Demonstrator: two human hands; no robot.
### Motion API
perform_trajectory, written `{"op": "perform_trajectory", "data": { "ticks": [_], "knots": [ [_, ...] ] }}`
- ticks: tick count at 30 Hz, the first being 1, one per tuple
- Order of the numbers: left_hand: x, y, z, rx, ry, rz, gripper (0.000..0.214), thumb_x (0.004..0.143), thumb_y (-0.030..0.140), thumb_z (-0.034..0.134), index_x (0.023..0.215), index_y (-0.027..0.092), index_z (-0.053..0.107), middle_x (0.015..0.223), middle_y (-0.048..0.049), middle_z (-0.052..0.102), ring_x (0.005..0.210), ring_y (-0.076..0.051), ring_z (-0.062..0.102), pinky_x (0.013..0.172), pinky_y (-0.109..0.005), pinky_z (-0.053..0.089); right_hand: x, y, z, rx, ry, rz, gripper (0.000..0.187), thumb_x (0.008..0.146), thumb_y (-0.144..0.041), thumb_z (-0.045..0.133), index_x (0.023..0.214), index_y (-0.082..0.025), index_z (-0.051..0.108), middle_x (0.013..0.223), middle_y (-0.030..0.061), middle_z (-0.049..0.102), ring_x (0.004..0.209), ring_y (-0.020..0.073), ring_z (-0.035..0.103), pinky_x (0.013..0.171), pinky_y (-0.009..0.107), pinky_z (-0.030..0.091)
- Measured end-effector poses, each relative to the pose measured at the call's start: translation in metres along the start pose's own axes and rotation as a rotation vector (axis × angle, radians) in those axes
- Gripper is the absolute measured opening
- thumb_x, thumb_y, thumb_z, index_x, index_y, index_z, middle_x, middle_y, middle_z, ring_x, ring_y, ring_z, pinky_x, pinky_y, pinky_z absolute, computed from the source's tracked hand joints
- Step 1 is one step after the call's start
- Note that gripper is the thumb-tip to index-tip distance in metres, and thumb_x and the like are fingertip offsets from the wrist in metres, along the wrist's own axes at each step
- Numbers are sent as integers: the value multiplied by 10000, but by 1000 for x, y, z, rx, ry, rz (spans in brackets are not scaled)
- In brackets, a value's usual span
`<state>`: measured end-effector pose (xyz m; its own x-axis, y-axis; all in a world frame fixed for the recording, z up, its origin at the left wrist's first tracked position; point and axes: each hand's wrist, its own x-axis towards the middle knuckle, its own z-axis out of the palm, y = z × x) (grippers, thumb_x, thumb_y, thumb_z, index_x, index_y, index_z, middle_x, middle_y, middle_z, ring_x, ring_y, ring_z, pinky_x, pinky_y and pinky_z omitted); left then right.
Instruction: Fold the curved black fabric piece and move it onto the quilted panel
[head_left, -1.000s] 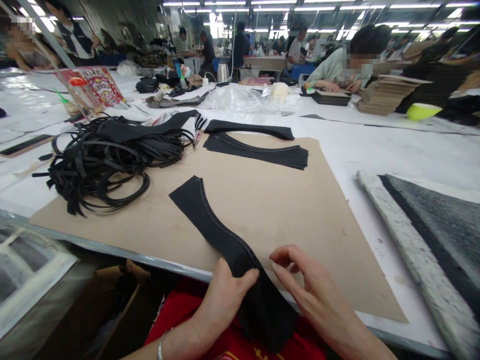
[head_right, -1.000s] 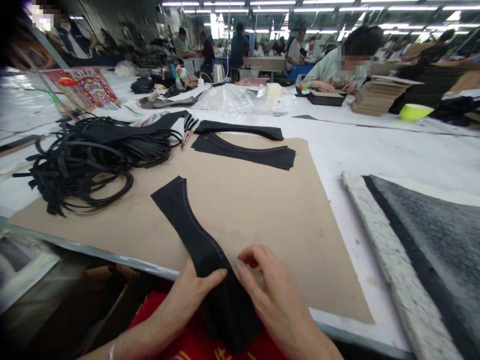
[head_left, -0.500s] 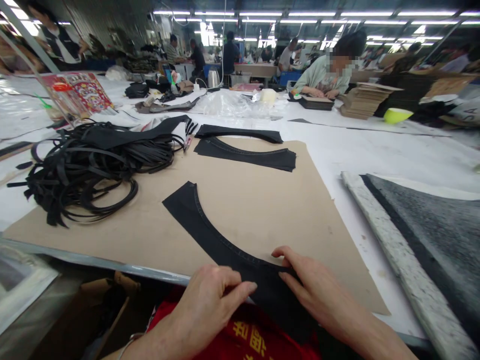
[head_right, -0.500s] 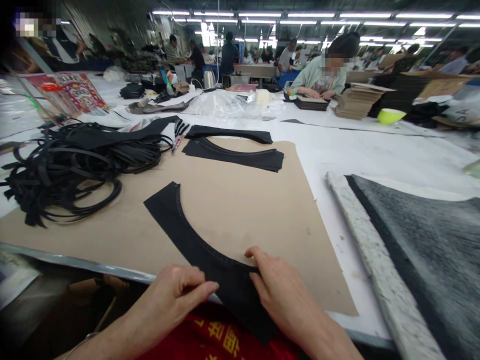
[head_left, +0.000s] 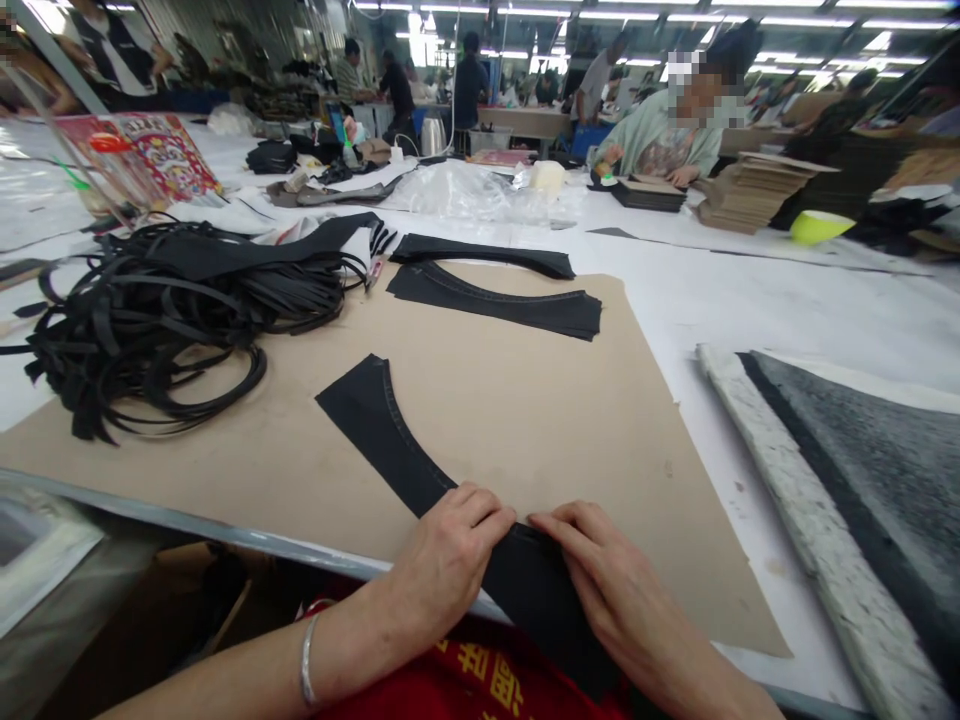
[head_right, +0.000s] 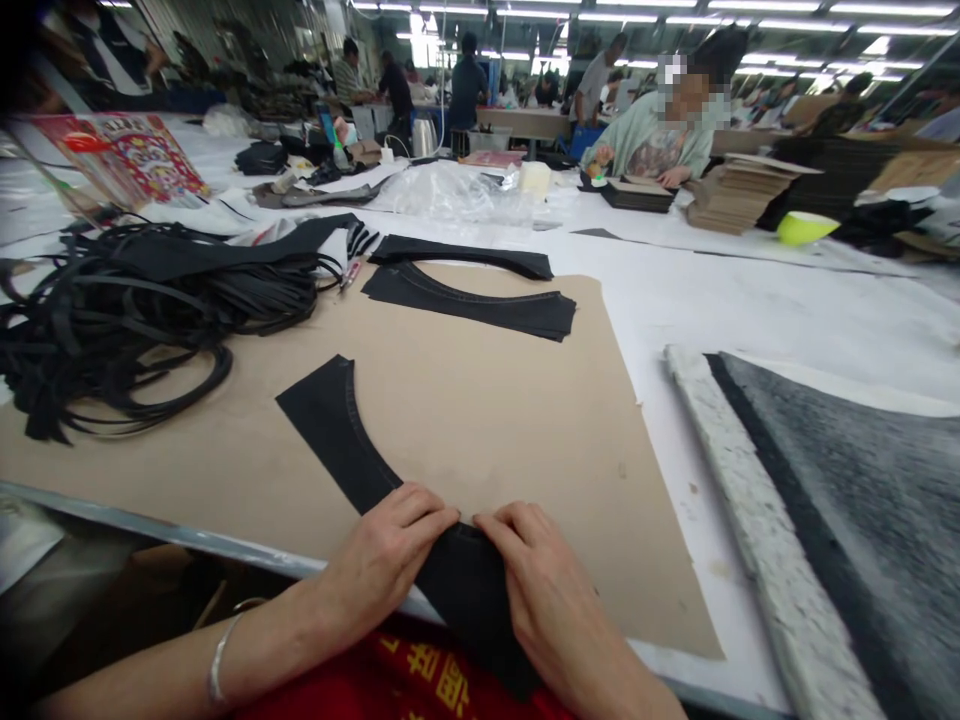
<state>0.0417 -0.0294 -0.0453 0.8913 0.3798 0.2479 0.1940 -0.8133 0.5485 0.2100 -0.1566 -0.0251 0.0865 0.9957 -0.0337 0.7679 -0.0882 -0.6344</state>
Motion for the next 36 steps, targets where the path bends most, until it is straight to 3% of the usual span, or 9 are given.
{"op": "perform_trajectory", "data": {
  "ticks": [10, 18, 21, 27, 36],
  "knots": [
    [-5, -2, 2, 49, -28, 30, 247, 943, 84, 401, 1085, 163, 588, 895, -40, 579, 855, -191, 500, 818, -353, 474, -7, 13, 5, -79, 0, -105, 525, 889, -23, 352, 1322, -267, 524, 1096, 79, 566, 1020, 185, 534, 872, 346, 509],
    [-2, 2, -4, 131, -96, 57, 329, 903, 95, 483, 1203, 208, 559, 954, -44, 612, 908, -201, 521, 846, -373, 474, -13, 19, 10, -326, -1, -267, 636, 784, 29, 408, 1377, -195, 458, 1136, 102, 598, 1020, 218, 540, 900, 407, 522],
    [-3, 2, -5, 153, -118, 79, 340, 890, 79, 480, 1190, 210, 571, 948, -51, 612, 907, -207, 530, 838, -382, 479, -13, 17, 4, -273, -26, -225, 591, 823, 6, 413, 1363, -227, 478, 1131, 93, 602, 1015, 211, 549, 883, 395, 521],
    [-5, 0, -5, 99, -52, 95, 305, 913, 71, 416, 1152, 167, 579, 968, -74, 618, 947, -211, 526, 881, -388, 473, -9, 9, -13, 49, -85, -49, 506, 953, -61, 284, 1364, -301, 457, 1161, 60, 566, 1057, 149, 539, 919, 309, 468],
    [-7, 1, -6, 58, -74, 60, 348, 902, 28, 361, 1158, 158, 557, 1006, -77, 618, 985, -223, 532, 914, -399, 459, 1, 5, -9, -179, -125, -132, 513, 882, -24, 433, 1337, -254, 495, 1052, 47, 587, 924, 186, 503, 829, 336, 443]
  ]
}}
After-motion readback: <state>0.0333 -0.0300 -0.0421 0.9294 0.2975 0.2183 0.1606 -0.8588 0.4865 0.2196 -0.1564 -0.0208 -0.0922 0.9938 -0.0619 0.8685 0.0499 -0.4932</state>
